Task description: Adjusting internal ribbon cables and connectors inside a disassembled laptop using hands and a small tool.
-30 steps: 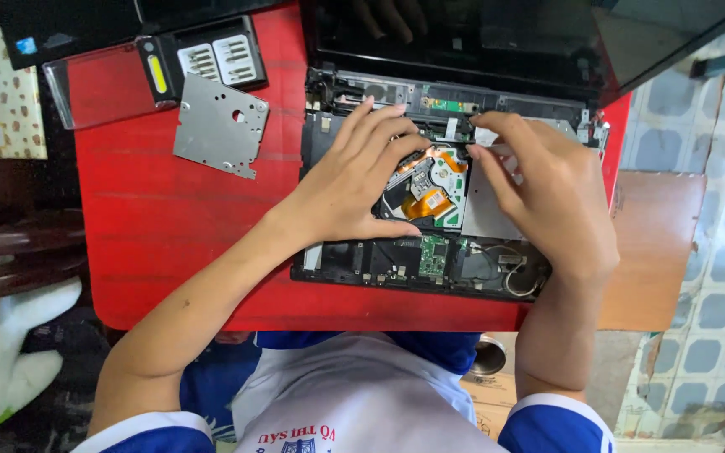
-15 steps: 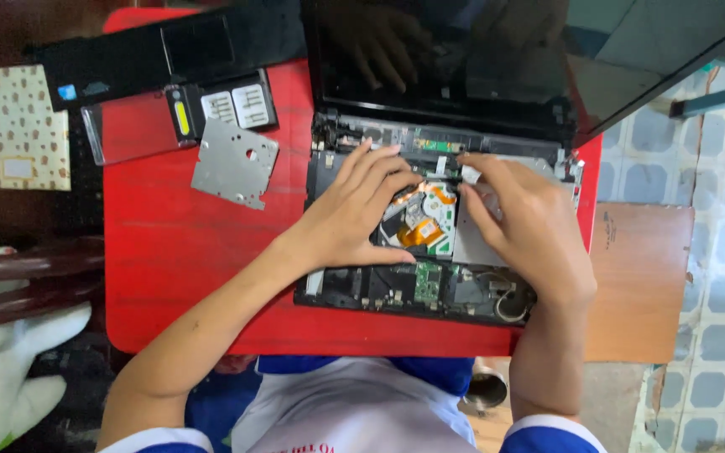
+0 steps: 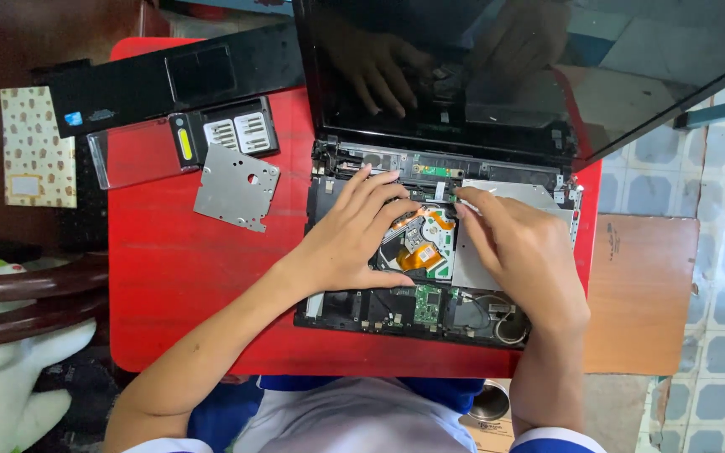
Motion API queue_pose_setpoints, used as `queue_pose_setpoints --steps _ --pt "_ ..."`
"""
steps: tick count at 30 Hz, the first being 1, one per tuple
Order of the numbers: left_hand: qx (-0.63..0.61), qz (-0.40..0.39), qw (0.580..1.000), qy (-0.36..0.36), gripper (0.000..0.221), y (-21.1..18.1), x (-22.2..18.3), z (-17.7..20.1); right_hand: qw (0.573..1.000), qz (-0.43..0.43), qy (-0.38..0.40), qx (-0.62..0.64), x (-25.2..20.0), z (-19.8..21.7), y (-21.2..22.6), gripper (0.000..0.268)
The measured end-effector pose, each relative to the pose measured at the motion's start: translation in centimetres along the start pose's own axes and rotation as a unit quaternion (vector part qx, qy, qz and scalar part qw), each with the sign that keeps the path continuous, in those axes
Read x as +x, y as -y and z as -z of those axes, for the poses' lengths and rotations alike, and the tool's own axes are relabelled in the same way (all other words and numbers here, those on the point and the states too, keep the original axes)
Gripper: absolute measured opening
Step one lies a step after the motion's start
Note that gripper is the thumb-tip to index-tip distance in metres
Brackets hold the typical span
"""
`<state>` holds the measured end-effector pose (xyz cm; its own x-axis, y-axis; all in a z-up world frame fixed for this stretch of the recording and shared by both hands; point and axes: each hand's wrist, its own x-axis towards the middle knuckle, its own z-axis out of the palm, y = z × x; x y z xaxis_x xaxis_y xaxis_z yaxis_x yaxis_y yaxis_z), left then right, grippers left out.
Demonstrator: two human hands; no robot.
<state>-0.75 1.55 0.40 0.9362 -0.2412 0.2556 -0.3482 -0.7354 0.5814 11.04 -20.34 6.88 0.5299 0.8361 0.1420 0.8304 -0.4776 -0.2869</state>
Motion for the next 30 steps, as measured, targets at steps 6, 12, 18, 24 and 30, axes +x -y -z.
queue_pose_setpoints --steps 6,12,18,24,30 --pt "-0.001 0.000 1.000 0.002 0.089 0.1 -0.1 0.0 0.999 -0.023 0.009 0.042 0.3 0.3 0.5 0.031" --pt "-0.010 -0.003 1.000 -0.004 0.088 0.0 0.2 0.3 0.993 -0.039 0.037 0.101 0.8 1.1 0.7 0.038" --pt "0.005 0.000 1.000 0.010 0.089 0.0 0.0 0.2 0.992 -0.050 0.064 0.093 0.7 1.0 0.9 0.039" --pt "-0.034 0.002 0.999 0.003 0.091 0.2 -0.2 0.1 0.988 -0.075 0.075 0.112 0.6 1.2 1.3 0.037" --pt "-0.027 0.000 1.000 0.000 0.092 0.3 -0.2 -0.1 0.999 -0.041 0.009 0.009 0.2 0.4 0.9 0.019"
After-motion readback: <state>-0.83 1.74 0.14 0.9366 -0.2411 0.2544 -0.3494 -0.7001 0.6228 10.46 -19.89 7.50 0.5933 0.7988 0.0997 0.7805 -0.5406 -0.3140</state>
